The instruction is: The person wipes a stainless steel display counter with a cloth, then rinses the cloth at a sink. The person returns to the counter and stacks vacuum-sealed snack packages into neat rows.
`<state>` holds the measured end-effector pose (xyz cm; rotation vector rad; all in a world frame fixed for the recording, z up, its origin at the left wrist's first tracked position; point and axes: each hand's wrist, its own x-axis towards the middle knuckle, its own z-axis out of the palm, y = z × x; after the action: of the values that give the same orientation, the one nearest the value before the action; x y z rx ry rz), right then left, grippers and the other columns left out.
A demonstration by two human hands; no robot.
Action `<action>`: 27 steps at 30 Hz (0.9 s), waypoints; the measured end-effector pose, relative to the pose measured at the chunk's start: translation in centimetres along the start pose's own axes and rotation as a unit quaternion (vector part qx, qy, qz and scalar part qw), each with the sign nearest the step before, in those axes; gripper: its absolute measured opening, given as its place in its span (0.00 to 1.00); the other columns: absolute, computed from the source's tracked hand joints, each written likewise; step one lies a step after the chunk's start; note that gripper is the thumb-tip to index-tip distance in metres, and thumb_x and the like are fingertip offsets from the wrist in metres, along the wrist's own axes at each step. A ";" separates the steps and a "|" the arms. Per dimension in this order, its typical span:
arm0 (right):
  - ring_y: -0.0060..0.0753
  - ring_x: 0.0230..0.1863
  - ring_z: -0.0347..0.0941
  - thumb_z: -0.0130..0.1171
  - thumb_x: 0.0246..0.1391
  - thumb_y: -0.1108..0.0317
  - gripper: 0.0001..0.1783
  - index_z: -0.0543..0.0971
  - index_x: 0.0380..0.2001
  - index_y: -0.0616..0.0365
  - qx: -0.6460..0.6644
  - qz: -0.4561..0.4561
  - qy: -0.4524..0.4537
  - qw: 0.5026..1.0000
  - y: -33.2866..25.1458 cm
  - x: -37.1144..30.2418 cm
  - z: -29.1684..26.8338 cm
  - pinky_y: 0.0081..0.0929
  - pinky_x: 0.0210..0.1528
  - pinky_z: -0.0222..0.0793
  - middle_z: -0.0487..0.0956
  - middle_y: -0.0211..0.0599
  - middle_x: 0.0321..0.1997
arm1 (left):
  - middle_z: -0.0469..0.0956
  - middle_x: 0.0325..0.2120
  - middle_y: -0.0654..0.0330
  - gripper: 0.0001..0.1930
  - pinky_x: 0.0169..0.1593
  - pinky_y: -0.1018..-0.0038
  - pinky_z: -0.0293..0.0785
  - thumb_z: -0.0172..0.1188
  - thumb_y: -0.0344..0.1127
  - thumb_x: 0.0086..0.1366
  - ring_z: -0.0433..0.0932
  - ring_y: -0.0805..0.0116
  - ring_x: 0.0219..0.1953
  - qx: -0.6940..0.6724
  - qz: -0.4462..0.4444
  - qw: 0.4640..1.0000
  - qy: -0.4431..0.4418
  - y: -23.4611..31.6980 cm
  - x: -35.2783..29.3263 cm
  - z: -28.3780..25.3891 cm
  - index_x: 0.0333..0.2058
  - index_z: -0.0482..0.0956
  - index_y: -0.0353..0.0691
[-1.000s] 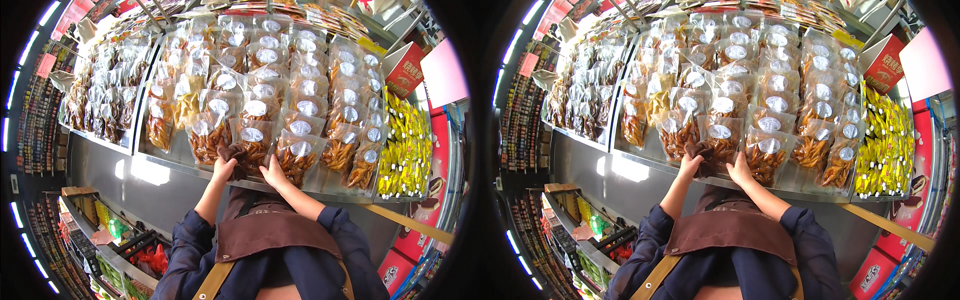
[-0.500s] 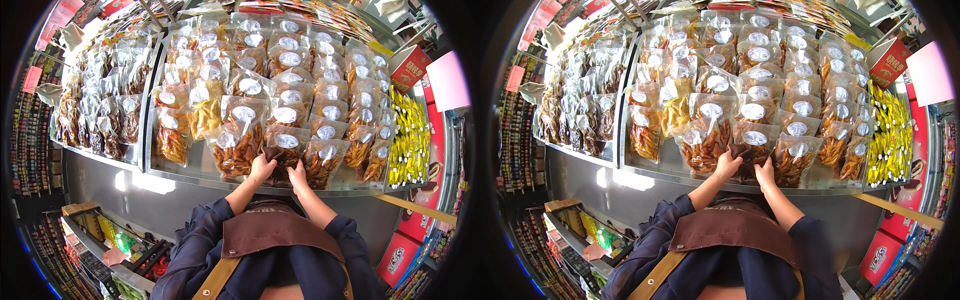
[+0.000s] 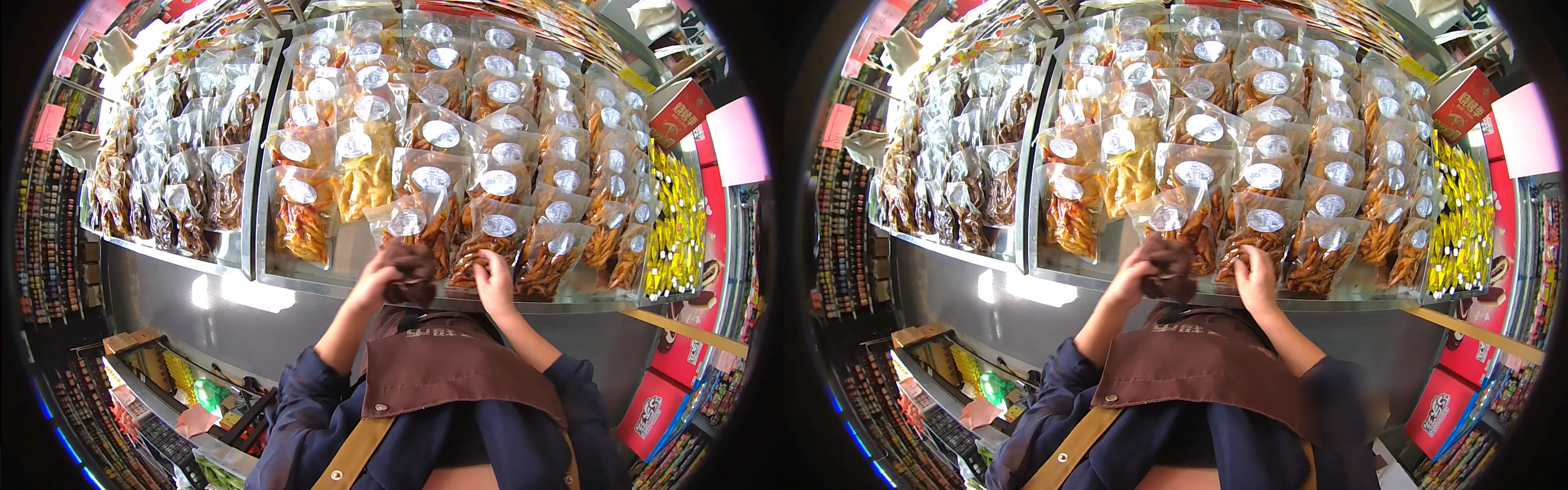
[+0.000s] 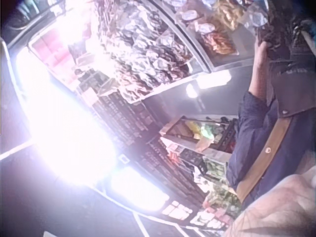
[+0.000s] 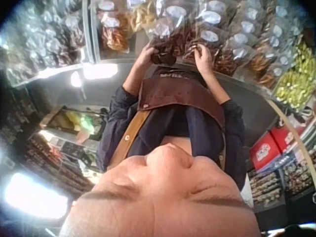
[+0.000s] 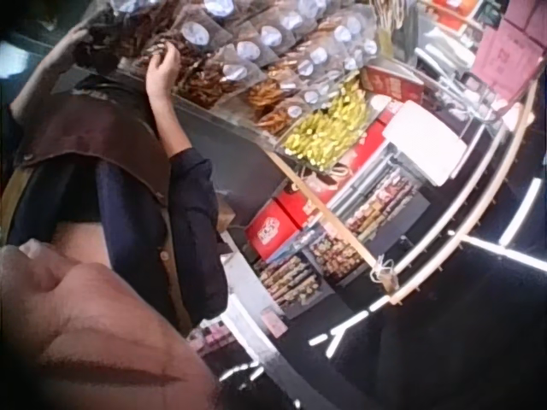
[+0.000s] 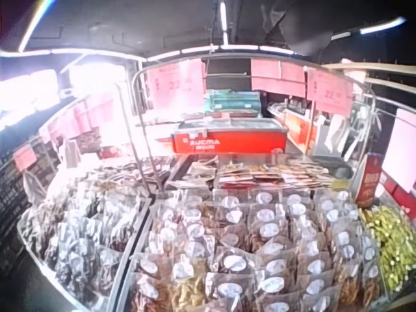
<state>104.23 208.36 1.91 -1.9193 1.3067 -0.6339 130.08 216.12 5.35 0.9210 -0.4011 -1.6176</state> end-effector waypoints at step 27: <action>0.37 0.31 0.76 0.63 0.51 0.65 0.25 0.70 0.49 0.69 -0.082 0.093 0.038 0.992 -2.7 3.8 5.6 0.29 0.35 0.71 0.80 0.47 0.36 | 0.80 0.29 0.45 0.18 0.43 0.59 0.73 0.60 0.46 0.51 0.78 0.47 0.37 0.491 -0.056 0.818 0.293 -2.0 6.9 -4.4 0.33 0.80 0.36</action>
<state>111.27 207.05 0.62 -1.8874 1.6085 -0.5232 131.88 211.14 -1.16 2.1848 -0.7681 -1.0639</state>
